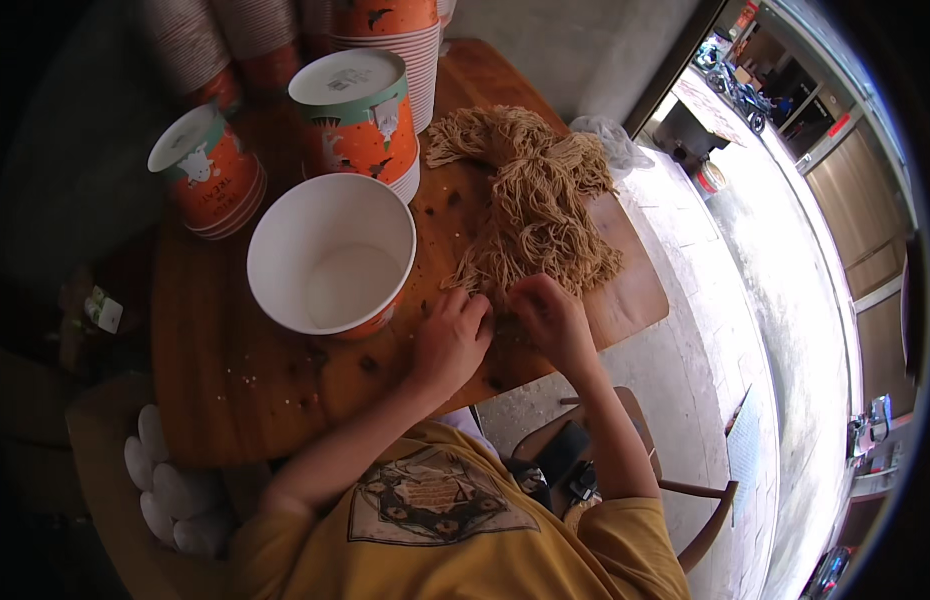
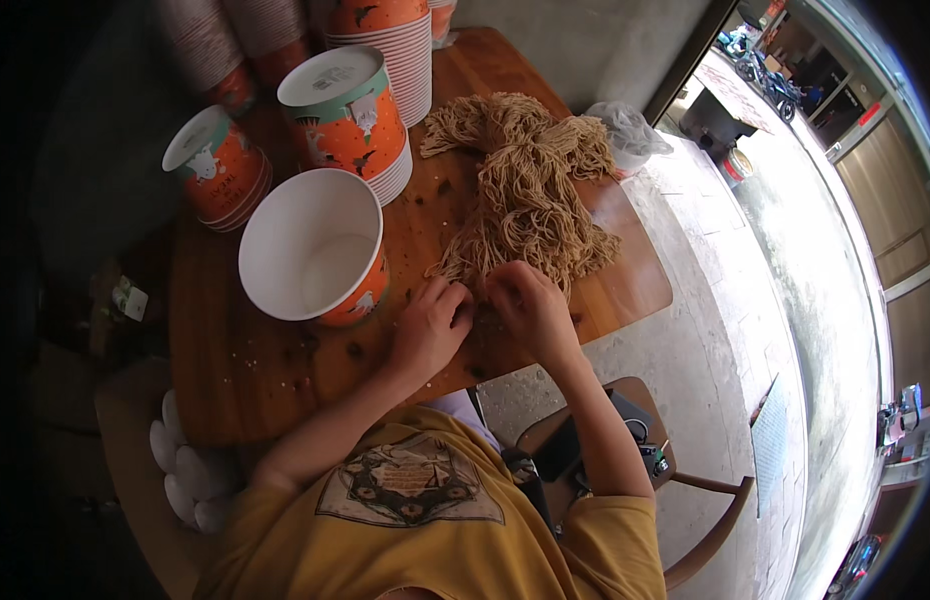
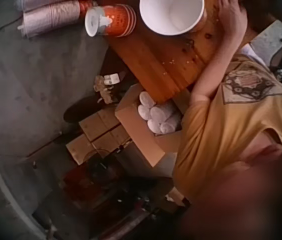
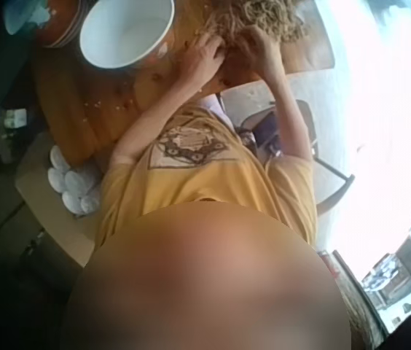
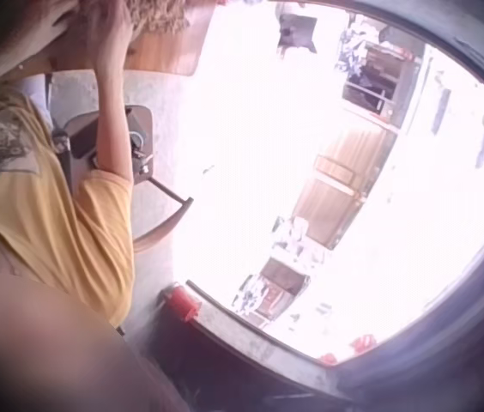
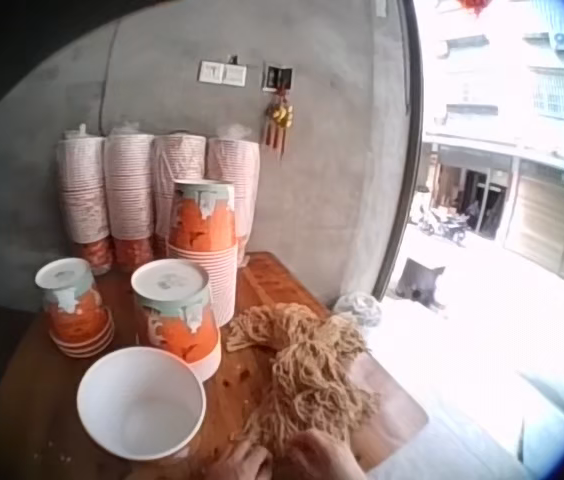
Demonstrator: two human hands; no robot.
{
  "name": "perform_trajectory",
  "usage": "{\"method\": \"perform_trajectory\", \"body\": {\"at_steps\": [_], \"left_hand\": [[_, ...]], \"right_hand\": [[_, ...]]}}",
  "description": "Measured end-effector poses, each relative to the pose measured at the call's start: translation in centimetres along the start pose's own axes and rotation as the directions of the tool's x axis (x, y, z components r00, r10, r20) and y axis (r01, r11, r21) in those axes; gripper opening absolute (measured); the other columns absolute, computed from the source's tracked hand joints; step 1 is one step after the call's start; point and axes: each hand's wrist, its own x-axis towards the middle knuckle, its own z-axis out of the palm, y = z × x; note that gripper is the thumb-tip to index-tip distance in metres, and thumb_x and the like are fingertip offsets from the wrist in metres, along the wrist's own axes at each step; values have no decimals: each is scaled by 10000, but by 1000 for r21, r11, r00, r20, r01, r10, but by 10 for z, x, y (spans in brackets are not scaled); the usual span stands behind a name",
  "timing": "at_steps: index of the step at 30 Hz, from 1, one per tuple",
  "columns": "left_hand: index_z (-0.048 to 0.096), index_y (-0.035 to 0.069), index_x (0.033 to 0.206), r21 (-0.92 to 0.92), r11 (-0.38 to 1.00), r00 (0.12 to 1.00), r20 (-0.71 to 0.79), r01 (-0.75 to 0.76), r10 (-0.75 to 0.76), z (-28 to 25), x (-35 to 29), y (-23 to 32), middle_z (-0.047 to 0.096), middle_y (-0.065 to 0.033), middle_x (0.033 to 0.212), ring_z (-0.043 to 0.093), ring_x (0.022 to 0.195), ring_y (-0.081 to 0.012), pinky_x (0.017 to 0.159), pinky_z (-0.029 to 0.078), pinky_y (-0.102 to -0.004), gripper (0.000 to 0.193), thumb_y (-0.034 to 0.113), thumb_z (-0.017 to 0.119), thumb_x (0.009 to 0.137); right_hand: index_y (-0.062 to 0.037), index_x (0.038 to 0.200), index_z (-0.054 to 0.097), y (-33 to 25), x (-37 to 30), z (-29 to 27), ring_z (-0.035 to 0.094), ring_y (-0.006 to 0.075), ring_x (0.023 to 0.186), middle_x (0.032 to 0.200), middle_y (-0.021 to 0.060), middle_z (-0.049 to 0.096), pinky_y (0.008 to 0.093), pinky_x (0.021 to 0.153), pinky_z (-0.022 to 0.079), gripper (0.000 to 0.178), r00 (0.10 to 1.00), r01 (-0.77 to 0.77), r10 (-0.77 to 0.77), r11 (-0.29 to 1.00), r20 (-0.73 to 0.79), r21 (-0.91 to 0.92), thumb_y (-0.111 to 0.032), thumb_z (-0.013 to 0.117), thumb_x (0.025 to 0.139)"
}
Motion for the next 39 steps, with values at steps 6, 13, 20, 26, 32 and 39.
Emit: {"method": "perform_trajectory", "body": {"at_steps": [6, 13, 20, 26, 32, 39], "left_hand": [[575, 41, 923, -250, 961, 990, -51, 114, -131, -3, 0, 1, 600, -123, 878, 614, 813, -323, 699, 496, -400, 117, 72, 656, 845], [617, 23, 967, -248, 951, 981, -6, 186, -194, 10, 19, 6, 642, -120, 852, 631, 777, -279, 713, 505, -362, 123, 101, 640, 875], [592, 33, 899, -545, 747, 918, 131, 382, -374, -13, 13, 2, 568, 30, 773, 518, 719, -56, 660, 453, -236, 80, 113, 598, 908], [576, 33, 866, -622, 468, 771, 416, 628, -483, -46, 9, 10, 535, 42, 783, 478, 716, -56, 674, 430, -229, 83, 105, 596, 903], [477, 17, 812, -276, 959, 995, 95, 60, -35, -81, -23, 35, 479, -114, 878, 525, 798, -260, 682, 457, -348, 166, -35, 629, 770], [472, 28, 831, -419, 907, 994, 110, 44, 3, -125, -40, 50, 453, -78, 868, 489, 719, -170, 617, 407, -285, 161, -81, 568, 761]], "right_hand": [[-29, 991, 611, -3, -2, 1, 654, 274, 792, 896, 136, 652, 334, 693, 519, 118, 1000, -20, 20, 1000, -21, -4, -106, 629, 904], [-23, 981, 610, 4, -2, 6, 653, 282, 807, 905, 142, 657, 340, 704, 512, 117, 998, -50, 52, 997, -38, 55, -112, 625, 908], [-119, 1026, 661, 4, -2, 11, 613, 288, 832, 873, 79, 612, 374, 712, 521, 174, 979, 196, -206, 947, -11, -253, -122, 654, 851], [-149, 993, 675, 6, 1, 17, 597, 279, 852, 860, 58, 599, 391, 704, 519, 163, 969, 242, -243, 882, 48, -405, -121, 648, 834], [-92, 1019, 653, -9, 1, 18, 613, 305, 900, 985, 89, 635, 356, 739, 531, 189, 994, 63, -72, 992, -85, -109, -75, 632, 832], [-57, 980, 598, -70, -6, 19, 559, 313, 1063, 1050, 98, 603, 410, 972, 430, 207, 760, 629, -597, 775, 254, -60, -138, 678, 807]]}}
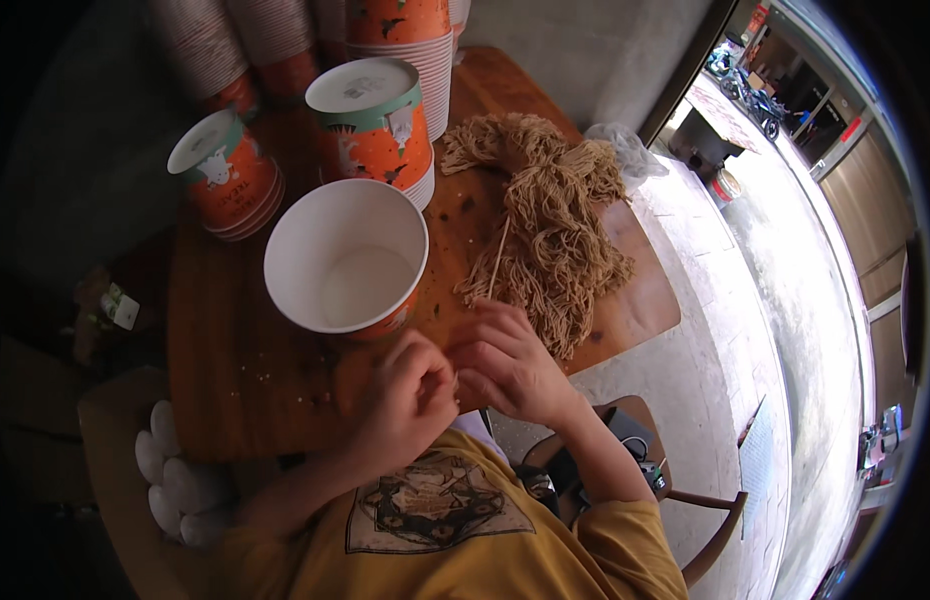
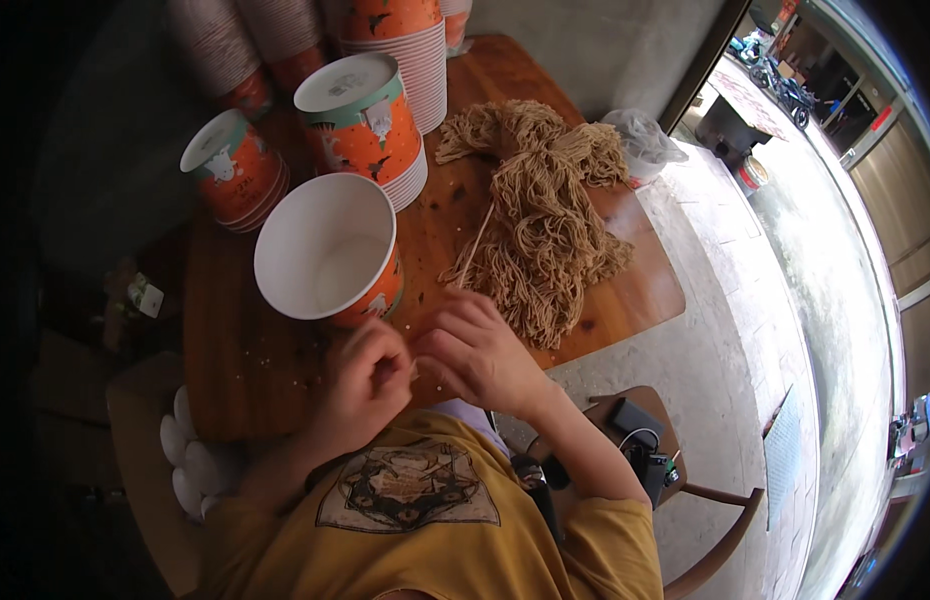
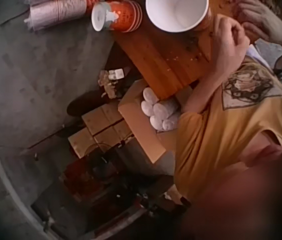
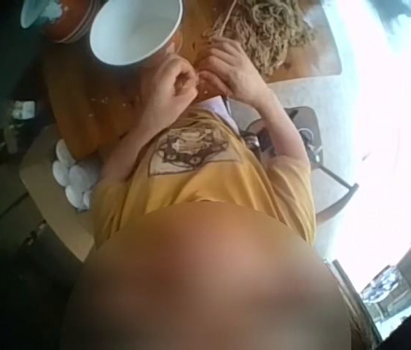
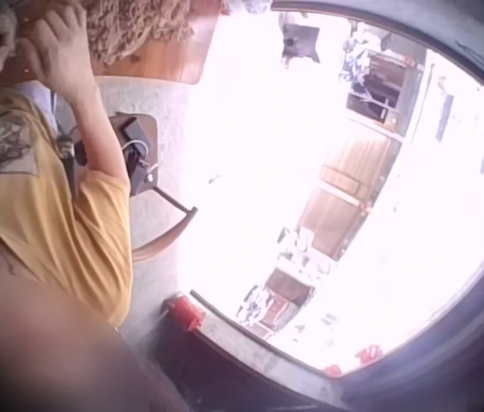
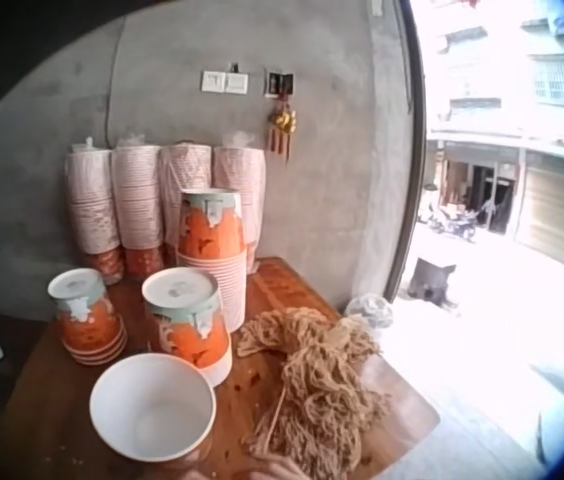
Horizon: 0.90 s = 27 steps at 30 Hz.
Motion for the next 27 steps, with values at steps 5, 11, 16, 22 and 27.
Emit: {"method": "perform_trajectory", "body": {"at_steps": [5, 11, 16, 22, 27], "left_hand": [[473, 74, 774, -357, 912, 979, 90, 204, -184, -77, -2, 55, 449, -36, 894, 433, 710, -116, 644, 371, -231, 85, -1, 508, 794], [405, 77, 887, -514, 855, 992, -123, -66, 3, -168, 2, 97, 502, -85, 740, 538, 695, -198, 678, 491, -332, 239, 215, 599, 909], [375, 81, 984, -577, 816, 977, -191, -36, -92, -231, -22, 114, 393, -13, 704, 426, 650, -103, 641, 435, -284, 201, 123, 554, 903], [388, 28, 1048, -375, 927, 990, 126, -6, 57, -239, -41, 96, 439, 12, 592, 369, 400, -68, 364, 312, -194, 289, 168, 601, 912], [531, 73, 920, 332, 933, 939, 254, 142, -233, -138, 1, 113, 598, -53, 675, 609, 539, -148, 491, 463, -300, 101, 13, 566, 846]], "right_hand": [[-56, 920, 593, 15, 15, -21, 599, 326, 878, 868, 87, 596, 420, 744, 487, 84, 1000, 11, -11, 1000, -11, 18, -86, 643, 860], [-22, 966, 598, 77, 47, -50, 652, 297, 720, 775, 145, 648, 366, 680, 507, 176, 865, -500, 501, 866, -32, 20, -193, 555, 975], [-34, 886, 610, 128, 25, -59, 642, 288, 680, 729, 147, 641, 388, 654, 492, 171, 838, -510, 541, 825, 78, -244, -190, 573, 946], [-88, 937, 669, 121, 16, -88, 671, 251, 770, 791, 99, 687, 356, 702, 504, 174, 706, -630, 632, 767, 319, -123, -251, 608, 942], [-78, 1106, 655, 38, 38, -90, 675, 158, 932, 1097, 69, 662, 322, 771, 522, 237, 723, -578, 685, 530, -88, -620, -248, 632, 943]]}}
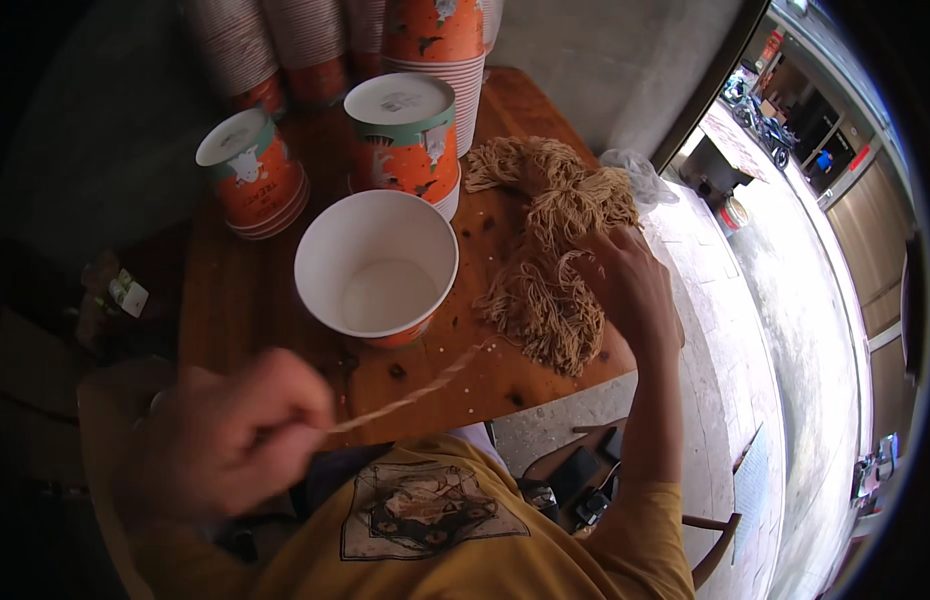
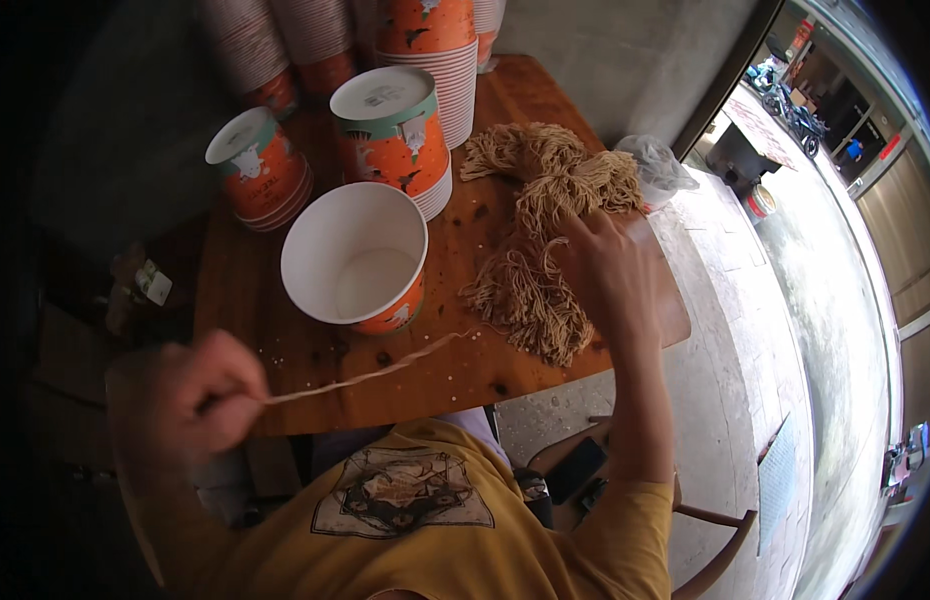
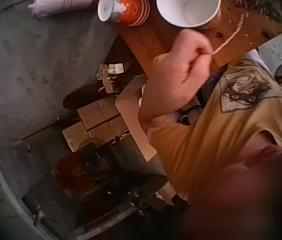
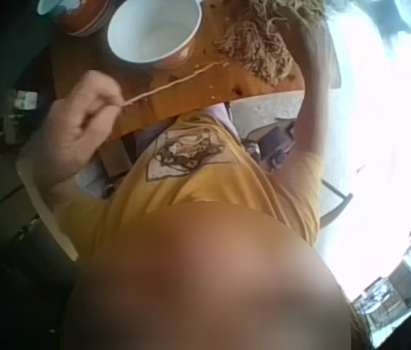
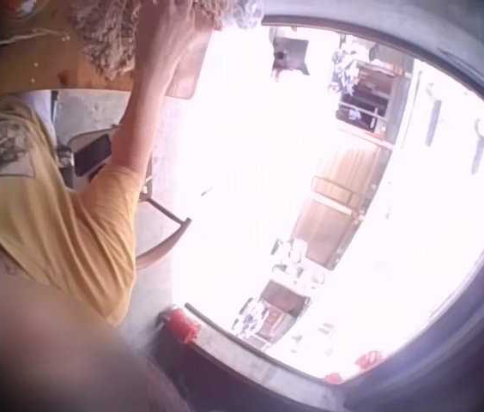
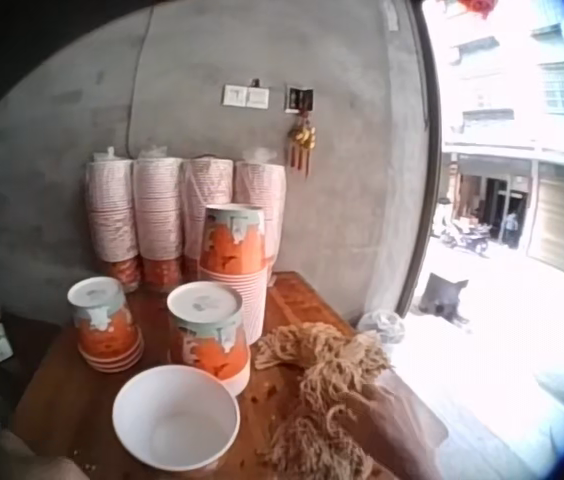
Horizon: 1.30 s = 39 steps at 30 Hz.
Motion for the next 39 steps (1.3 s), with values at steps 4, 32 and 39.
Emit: {"method": "perform_trajectory", "body": {"at_steps": [4, 32, 39], "left_hand": [[507, 53, 981, 159, 959, 972, 48, -233, 228, 38, 36, 6, 632, -153, 735, 673, 667, -338, 553, 513, -388, 170, 47, 642, 878], [520, 43, 922, 19, 999, 996, -80, 28, -27, 81, 30, -65, 646, -113, 755, 667, 708, -300, 593, 509, -401, 121, 131, 602, 941], [505, 42, 895, 63, 998, 995, -104, 9, -2, 85, 29, -69, 642, -137, 743, 661, 681, -321, 564, 504, -403, 165, 151, 621, 937]], "right_hand": [[-15, 1375, 477, -77, -32, -6, 614, 188, 1050, 1137, 126, 617, 338, 903, 488, 482, 861, 257, -451, -9, -234, 966, -215, 618, 959], [10, 1052, 609, -98, -70, 62, 595, 102, 846, 940, 37, 641, 255, 789, 490, 161, 919, 145, -393, 300, -16, 943, -115, 629, 953], [-7, 994, 616, -115, -77, 66, 628, 98, 741, 865, 45, 661, 255, 665, 509, 162, 909, 260, -399, 329, -116, 908, -87, 707, 886]]}}
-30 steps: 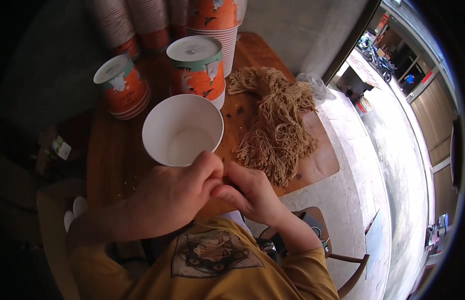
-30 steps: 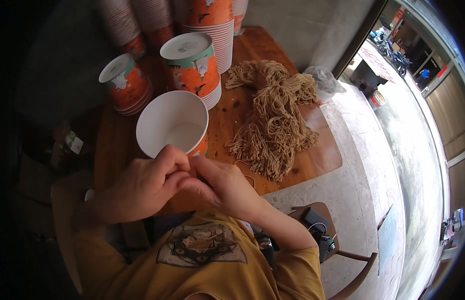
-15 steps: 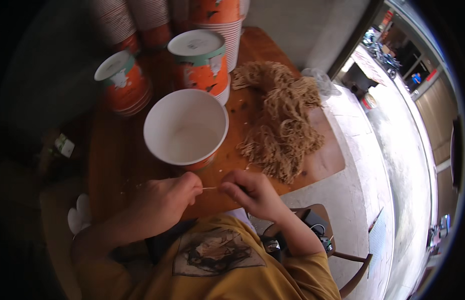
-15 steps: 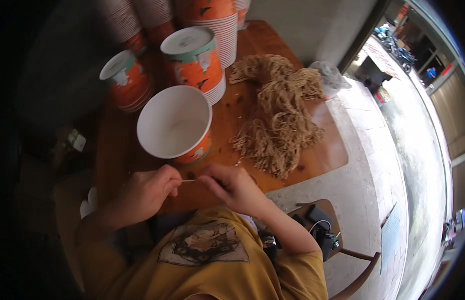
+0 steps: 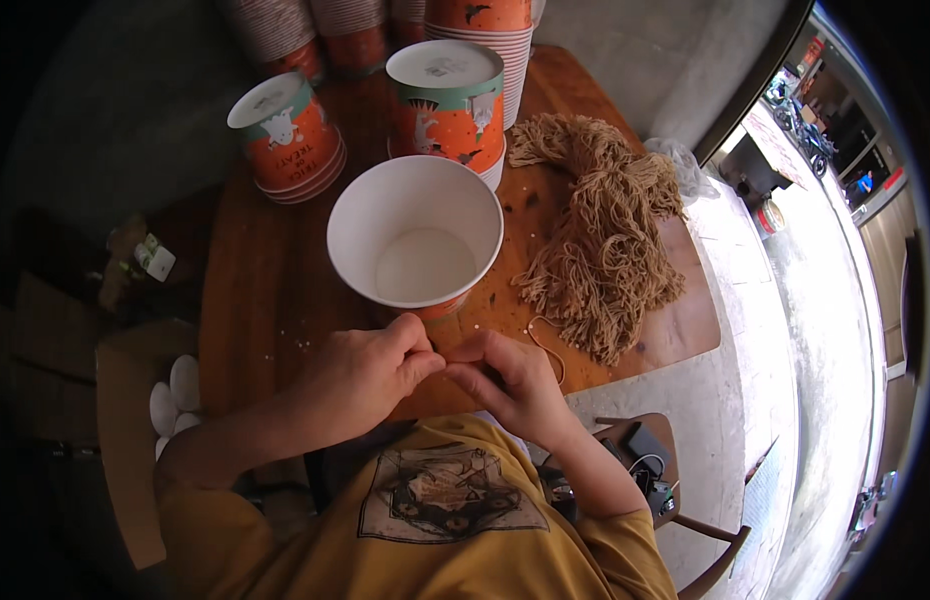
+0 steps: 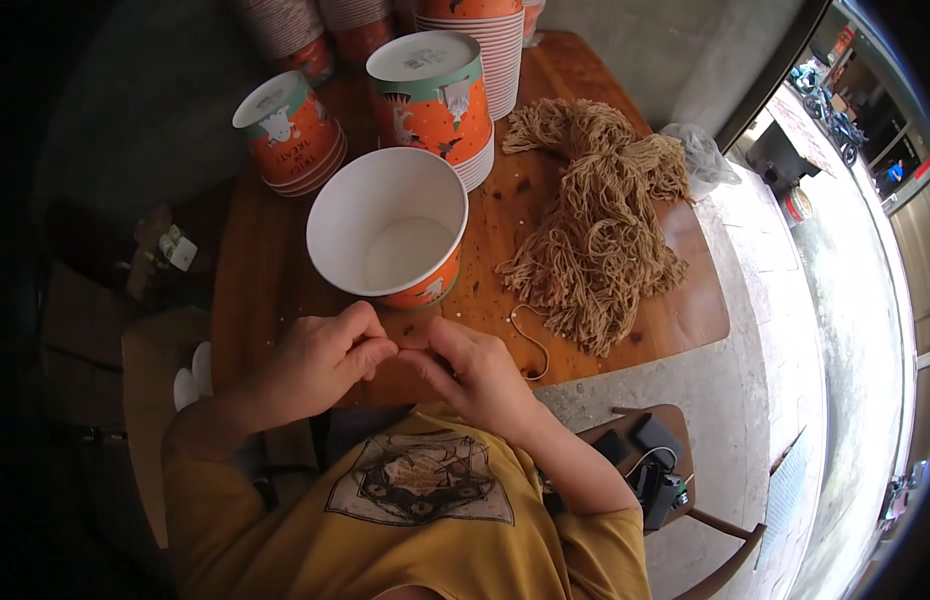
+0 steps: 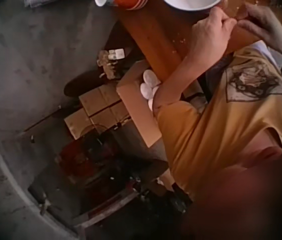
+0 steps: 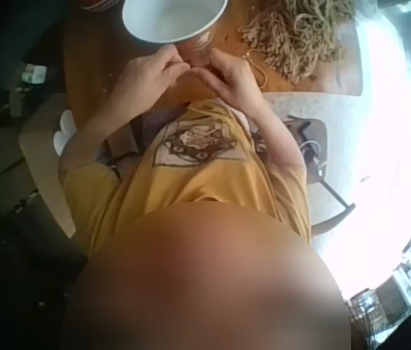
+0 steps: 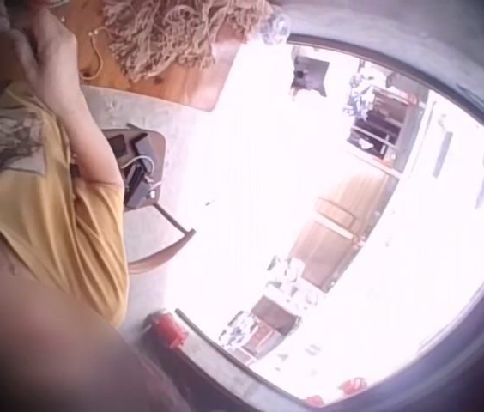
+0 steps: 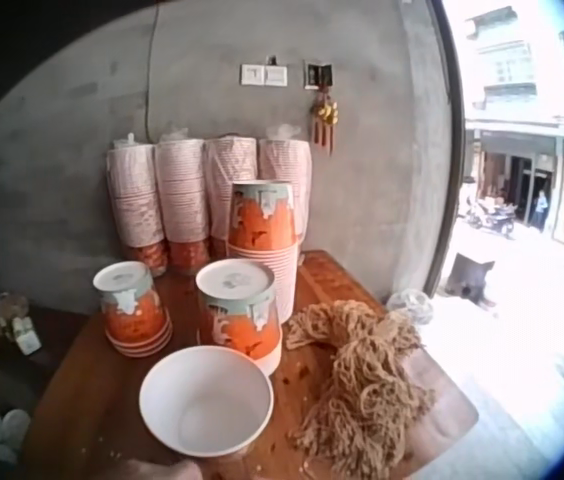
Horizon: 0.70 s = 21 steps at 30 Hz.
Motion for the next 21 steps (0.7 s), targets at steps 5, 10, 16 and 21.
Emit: {"method": "perform_trajectory", "body": {"at_steps": [5, 10, 16, 21], "left_hand": [[497, 25, 899, -166, 945, 947, 208, 283, -247, -5, 3, 6, 647, -108, 725, 668, 641, -229, 559, 509, -355, 176, 144, 616, 949], [484, 19, 925, -355, 902, 965, 170, 247, -198, 1, 1, 1, 647, -92, 745, 660, 675, -178, 596, 516, -327, 152, 109, 604, 950], [482, 24, 936, -98, 995, 1000, -27, -13, 11, 8, 0, 1, 633, -95, 759, 666, 697, -199, 614, 520, -330, 154, 69, 627, 916], [505, 27, 986, -291, 950, 991, -41, 114, -131, 10, -3, -8, 611, -101, 805, 646, 719, -239, 643, 511, -338, 201, 56, 666, 868]], "right_hand": [[-8, 966, 633, 3, -3, 5, 592, 69, 673, 778, 27, 653, 241, 619, 479, 94, 995, -86, 90, 993, -40, 85, -81, 667, 918], [-11, 987, 633, 4, -6, 10, 570, 40, 732, 846, 0, 655, 212, 670, 471, 92, 968, -249, 249, 949, 22, 192, -87, 646, 938], [-25, 1007, 603, 10, -3, 15, 520, 27, 795, 877, -46, 599, 189, 728, 422, 94, 960, -254, 279, 828, 26, 499, -100, 623, 954], [-34, 980, 584, 11, -1, 19, 495, 20, 792, 851, -68, 558, 173, 739, 400, 80, 957, -229, 290, 800, -22, 555, -95, 623, 947]]}}
